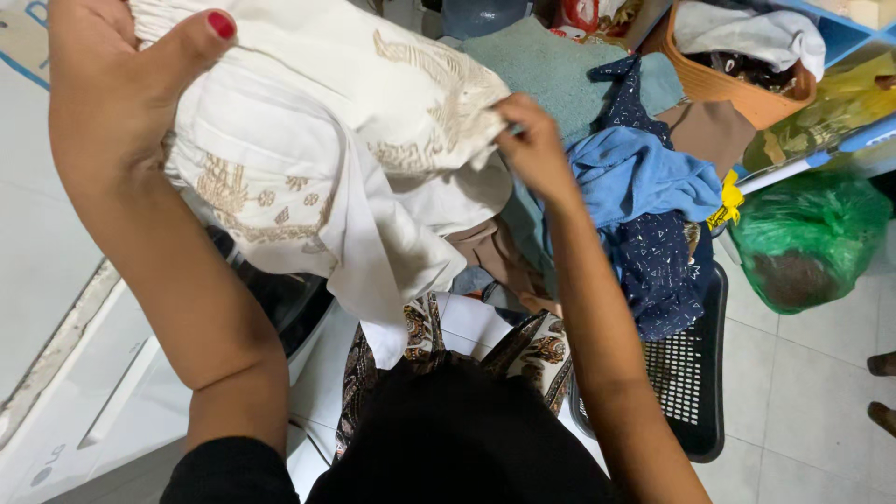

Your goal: The person folds several garments one by one, including a mustard-colored top, a white patterned cloth, a dark blue patterned top, a light blue towel, and a brown top. Each item is smoothed and folded into a compact shape and placed into a black laundry basket next to a washing machine.

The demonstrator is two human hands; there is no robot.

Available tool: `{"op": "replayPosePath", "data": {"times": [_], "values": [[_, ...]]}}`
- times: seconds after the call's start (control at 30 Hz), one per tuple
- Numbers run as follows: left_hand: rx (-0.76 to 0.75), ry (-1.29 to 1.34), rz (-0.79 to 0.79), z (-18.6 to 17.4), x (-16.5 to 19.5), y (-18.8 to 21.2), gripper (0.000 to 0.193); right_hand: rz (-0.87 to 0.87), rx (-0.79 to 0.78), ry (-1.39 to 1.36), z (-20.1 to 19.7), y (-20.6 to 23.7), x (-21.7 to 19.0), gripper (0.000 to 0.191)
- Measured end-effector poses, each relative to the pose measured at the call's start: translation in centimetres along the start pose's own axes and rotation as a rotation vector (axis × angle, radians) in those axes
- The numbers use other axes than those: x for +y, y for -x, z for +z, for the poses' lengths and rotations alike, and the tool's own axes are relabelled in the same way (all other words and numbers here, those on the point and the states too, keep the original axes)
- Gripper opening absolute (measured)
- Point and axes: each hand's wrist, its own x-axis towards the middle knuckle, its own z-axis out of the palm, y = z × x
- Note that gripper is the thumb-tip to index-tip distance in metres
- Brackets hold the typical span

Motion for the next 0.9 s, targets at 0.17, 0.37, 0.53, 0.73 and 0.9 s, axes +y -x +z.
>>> {"op": "replayPosePath", "data": {"times": [0.17,0.37,0.53,0.73,0.9], "values": [[0.070,-0.125,-0.169,-0.4,-2.5,0.5,0.051,-0.024,0.012,-0.748,-8.5,1.2,1.1,0.020],[-0.056,-0.255,-0.114,0.8,-0.8,-0.3,0.051,-0.155,-0.009,-1.074,-9.0,3.0,1.3,0.066],[-0.635,-0.715,0.056,2.1,2.7,-0.9,0.052,-0.281,-0.050,-0.820,-3.3,4.5,-1.2,0.112],[-0.208,-0.908,-0.011,4.8,2.4,-2.3,0.049,0.148,-0.017,0.152,2.9,5.2,-1.0,0.068],[-0.026,-0.756,0.284,6.3,0.1,-2.3,0.035,-0.267,0.045,-0.073,4.5,7.4,-5.4,0.048]]}}
